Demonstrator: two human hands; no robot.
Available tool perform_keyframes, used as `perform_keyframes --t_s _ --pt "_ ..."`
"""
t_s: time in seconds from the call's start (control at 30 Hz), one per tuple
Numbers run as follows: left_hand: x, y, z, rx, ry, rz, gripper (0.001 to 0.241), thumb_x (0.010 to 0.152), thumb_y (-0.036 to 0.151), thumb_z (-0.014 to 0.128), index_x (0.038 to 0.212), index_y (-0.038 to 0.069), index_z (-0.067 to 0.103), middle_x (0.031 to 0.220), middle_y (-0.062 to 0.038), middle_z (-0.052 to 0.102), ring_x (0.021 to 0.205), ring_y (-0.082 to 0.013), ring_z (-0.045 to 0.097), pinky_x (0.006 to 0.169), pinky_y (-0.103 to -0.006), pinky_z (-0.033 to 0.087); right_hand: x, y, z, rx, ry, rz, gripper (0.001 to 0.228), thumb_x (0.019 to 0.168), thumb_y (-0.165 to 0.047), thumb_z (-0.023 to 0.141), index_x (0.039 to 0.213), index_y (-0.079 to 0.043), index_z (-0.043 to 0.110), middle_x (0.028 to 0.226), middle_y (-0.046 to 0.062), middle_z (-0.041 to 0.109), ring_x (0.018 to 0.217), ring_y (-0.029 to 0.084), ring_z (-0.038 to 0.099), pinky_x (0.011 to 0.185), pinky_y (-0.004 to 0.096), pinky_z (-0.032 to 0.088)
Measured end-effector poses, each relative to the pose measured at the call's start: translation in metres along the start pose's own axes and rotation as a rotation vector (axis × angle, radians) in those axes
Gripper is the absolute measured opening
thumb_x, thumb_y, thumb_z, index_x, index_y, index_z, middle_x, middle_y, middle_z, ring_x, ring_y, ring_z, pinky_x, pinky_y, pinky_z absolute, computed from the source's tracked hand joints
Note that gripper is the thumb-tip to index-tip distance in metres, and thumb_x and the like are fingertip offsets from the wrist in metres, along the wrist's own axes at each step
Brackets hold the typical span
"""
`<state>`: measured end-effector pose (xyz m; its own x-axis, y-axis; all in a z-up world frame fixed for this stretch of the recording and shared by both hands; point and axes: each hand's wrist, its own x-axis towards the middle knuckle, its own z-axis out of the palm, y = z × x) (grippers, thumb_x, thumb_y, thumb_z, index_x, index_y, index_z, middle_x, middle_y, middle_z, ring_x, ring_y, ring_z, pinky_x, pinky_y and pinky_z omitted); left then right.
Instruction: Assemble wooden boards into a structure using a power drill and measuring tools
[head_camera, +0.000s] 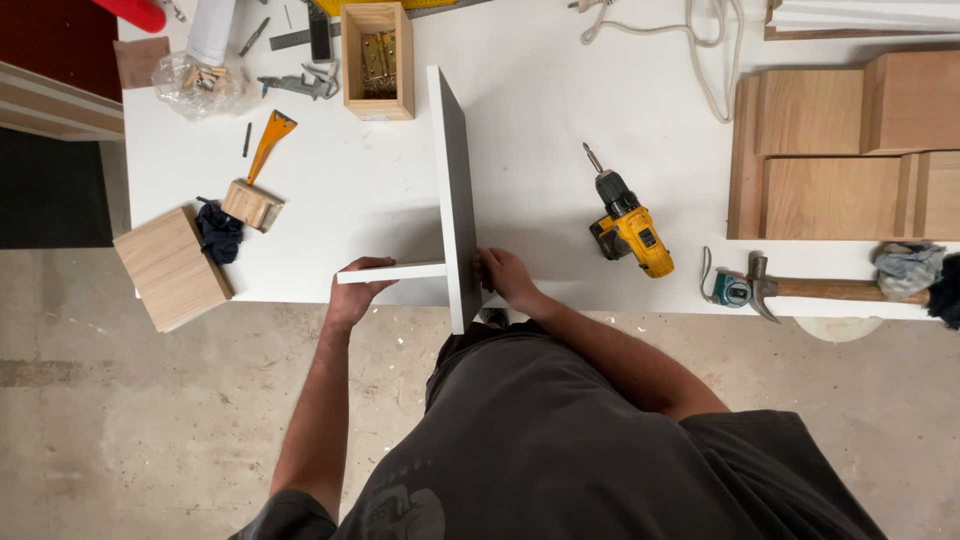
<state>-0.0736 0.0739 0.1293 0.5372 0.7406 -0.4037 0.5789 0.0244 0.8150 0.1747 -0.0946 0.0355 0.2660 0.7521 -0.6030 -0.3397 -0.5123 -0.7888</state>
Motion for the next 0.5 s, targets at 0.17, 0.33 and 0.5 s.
perform_keyframes --t_s 0.17,0.33,0.5 --pt "0.004 -0.009 0.005 0.06 -0.036 0.001 0.043 0.081 0.013 0.088 0.12 0.005 0.074 0.123 -0.02 0.072 0.121 -0.0393 0.064 0.107 -0.0495 0.049 0.0 0.008 -0.002 -0.276 -0.06 -0.134 0.035 0.109 -0.04 0.048 0.109 -0.008 0.061 0.078 0.015 0.067 0.073 0.026 0.066 0.069 0.043 0.053" --pt "0.025 -0.049 0.013 0.252 -0.042 0.037 0.033 0.086 0.018 0.082 0.118 0.011 0.076 0.115 -0.015 0.076 0.112 -0.0363 0.069 0.098 -0.0456 0.054 -0.001 -0.002 0.005 -0.168 -0.033 -0.002 0.044 0.108 -0.047 0.046 0.084 -0.013 0.06 0.061 0.005 0.058 0.059 0.015 0.056 0.061 0.03 0.048" --pt "0.021 -0.051 0.014 0.261 0.001 0.058 0.027 0.089 0.015 0.08 0.116 0.009 0.077 0.111 -0.017 0.076 0.107 -0.0377 0.071 0.094 -0.0456 0.056 -0.011 -0.011 0.001 -0.238 -0.046 -0.061 0.037 0.105 -0.042 0.048 0.103 -0.008 0.06 0.072 0.011 0.058 0.071 0.023 0.059 0.068 0.039 0.046"
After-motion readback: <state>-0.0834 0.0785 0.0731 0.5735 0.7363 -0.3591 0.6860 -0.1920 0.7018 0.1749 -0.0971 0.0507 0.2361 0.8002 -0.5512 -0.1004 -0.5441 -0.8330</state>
